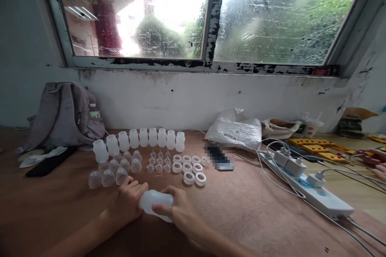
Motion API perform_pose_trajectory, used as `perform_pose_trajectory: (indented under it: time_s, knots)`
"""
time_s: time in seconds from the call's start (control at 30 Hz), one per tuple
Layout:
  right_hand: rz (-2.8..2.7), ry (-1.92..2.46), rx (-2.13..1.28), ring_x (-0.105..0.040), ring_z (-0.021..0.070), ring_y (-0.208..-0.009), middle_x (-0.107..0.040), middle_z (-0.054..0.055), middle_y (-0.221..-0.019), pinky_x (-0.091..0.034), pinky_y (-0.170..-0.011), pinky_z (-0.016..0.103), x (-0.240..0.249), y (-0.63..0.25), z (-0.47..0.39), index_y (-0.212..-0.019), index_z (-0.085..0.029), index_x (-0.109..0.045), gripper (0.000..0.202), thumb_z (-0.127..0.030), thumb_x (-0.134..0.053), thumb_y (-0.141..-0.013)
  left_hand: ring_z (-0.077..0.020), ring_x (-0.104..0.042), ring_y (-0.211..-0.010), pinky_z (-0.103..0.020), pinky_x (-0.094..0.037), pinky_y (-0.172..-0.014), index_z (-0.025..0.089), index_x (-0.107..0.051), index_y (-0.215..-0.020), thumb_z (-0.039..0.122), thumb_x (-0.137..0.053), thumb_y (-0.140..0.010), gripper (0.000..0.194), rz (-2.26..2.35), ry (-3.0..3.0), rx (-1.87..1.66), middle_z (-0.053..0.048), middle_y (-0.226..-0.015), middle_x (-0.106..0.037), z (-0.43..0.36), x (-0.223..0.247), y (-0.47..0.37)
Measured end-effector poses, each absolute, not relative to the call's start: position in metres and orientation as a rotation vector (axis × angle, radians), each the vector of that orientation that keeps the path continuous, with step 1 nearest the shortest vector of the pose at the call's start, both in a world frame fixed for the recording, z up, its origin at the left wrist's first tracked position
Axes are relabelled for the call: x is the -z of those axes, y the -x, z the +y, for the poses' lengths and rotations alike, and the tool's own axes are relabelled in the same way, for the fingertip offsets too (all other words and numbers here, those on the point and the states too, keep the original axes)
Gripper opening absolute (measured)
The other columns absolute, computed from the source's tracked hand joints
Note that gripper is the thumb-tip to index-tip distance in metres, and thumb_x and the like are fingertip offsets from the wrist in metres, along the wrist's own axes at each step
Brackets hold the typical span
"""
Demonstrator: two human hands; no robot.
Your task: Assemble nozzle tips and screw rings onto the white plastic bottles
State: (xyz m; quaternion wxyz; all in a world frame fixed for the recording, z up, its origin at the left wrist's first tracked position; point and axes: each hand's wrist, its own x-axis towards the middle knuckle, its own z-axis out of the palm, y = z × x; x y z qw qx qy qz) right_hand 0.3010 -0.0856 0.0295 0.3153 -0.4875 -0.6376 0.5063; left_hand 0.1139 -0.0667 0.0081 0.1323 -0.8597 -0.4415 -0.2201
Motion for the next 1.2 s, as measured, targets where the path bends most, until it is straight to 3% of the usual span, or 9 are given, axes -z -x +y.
perform_pose_trajectory:
  time_s: [0.13,0.27,0.4,0.6,0.8,0.93,1.07,1.2]
  knots:
    - [-1.557,1.302,-1.47,-0.051,0.0101,-0.053,-0.055,-0.001,-0.068,-0.036,-0.039,0.017,-0.027,-0.302,-0.073,-0.087,-0.019,-0.054,0.035,-0.038,-0.067,-0.06,-0.0188,-0.05,-0.061,-0.032,-0.031,-0.062,0.016,-0.053,-0.077,0.013,-0.042,-0.072,0.013,-1.264,2.486,0.6,-0.005,-0.064,-0.057,-0.062,-0.011,-0.112]
    - [-1.328,1.252,-1.65,-0.042,0.0054,-0.036,-0.053,-0.003,-0.058,-0.023,-0.029,0.014,-0.022,-0.311,-0.055,-0.091,-0.018,-0.05,0.036,-0.047,-0.056,-0.07,-0.022,-0.051,-0.085,-0.033,-0.036,-0.073,0.018,-0.046,-0.108,0.015,-0.042,-0.076,0.033,-1.36,2.4,0.749,-0.007,-0.098,-0.057,-0.053,-0.014,-0.105]
    - [-1.138,1.083,-1.679,-0.046,0.0055,-0.038,-0.056,0.0,-0.065,-0.025,-0.029,0.014,-0.019,-0.323,-0.039,-0.086,-0.017,-0.047,0.035,-0.049,-0.05,-0.074,-0.0259,-0.045,-0.104,-0.038,-0.033,-0.085,0.016,-0.043,-0.115,0.009,-0.04,-0.074,0.042,-1.548,2.172,0.751,-0.011,-0.116,-0.049,-0.043,-0.011,-0.093]
    - [-1.031,0.994,-1.754,-0.048,0.0061,-0.04,-0.056,0.001,-0.066,-0.029,-0.03,0.014,-0.012,-0.327,-0.031,-0.088,-0.015,-0.047,0.036,-0.049,-0.047,-0.077,-0.0313,-0.047,-0.096,-0.048,-0.033,-0.08,0.01,-0.05,-0.11,0.007,-0.036,-0.073,0.04,-1.719,1.93,0.425,-0.018,-0.112,-0.051,-0.043,-0.011,-0.084]
    - [-1.069,0.969,-1.764,-0.049,0.006,-0.04,-0.057,0.001,-0.069,-0.03,-0.03,0.014,-0.013,-0.323,-0.038,-0.088,-0.017,-0.046,0.031,-0.046,-0.049,-0.077,-0.0263,-0.052,-0.08,-0.041,-0.04,-0.069,0.01,-0.054,-0.102,0.002,-0.034,-0.073,0.037,-1.772,1.906,0.349,-0.016,-0.096,-0.056,-0.045,-0.013,-0.085]
    - [-1.094,0.96,-1.73,-0.048,0.0057,-0.04,-0.057,0.001,-0.069,-0.031,-0.03,0.014,-0.017,-0.322,-0.04,-0.086,-0.017,-0.047,0.031,-0.046,-0.05,-0.076,-0.023,-0.051,-0.087,-0.035,-0.041,-0.073,0.014,-0.052,-0.103,0.01,-0.032,-0.081,0.03,-1.75,2.171,0.653,-0.011,-0.098,-0.052,-0.049,-0.02,-0.092]
    - [-1.117,0.947,-1.659,-0.049,0.0061,-0.041,-0.056,-0.001,-0.068,-0.03,-0.029,0.013,-0.019,-0.324,-0.04,-0.088,-0.02,-0.047,0.028,-0.045,-0.051,-0.076,-0.0141,-0.054,-0.074,-0.026,-0.043,-0.068,0.021,-0.05,-0.099,0.032,-0.028,-0.088,0.026,-1.72,2.635,1.258,-0.005,-0.094,-0.051,-0.06,-0.027,-0.105]
    - [-1.181,0.986,-1.616,-0.05,0.0068,-0.043,-0.054,-0.003,-0.065,-0.03,-0.031,0.013,-0.022,-0.324,-0.043,-0.091,-0.022,-0.048,0.026,-0.041,-0.054,-0.074,-0.013,-0.054,-0.056,-0.024,-0.043,-0.055,0.019,-0.047,-0.089,0.05,-0.024,-0.085,0.039,-1.959,2.796,1.801,0.001,-0.065,-0.053,-0.056,-0.015,-0.111]
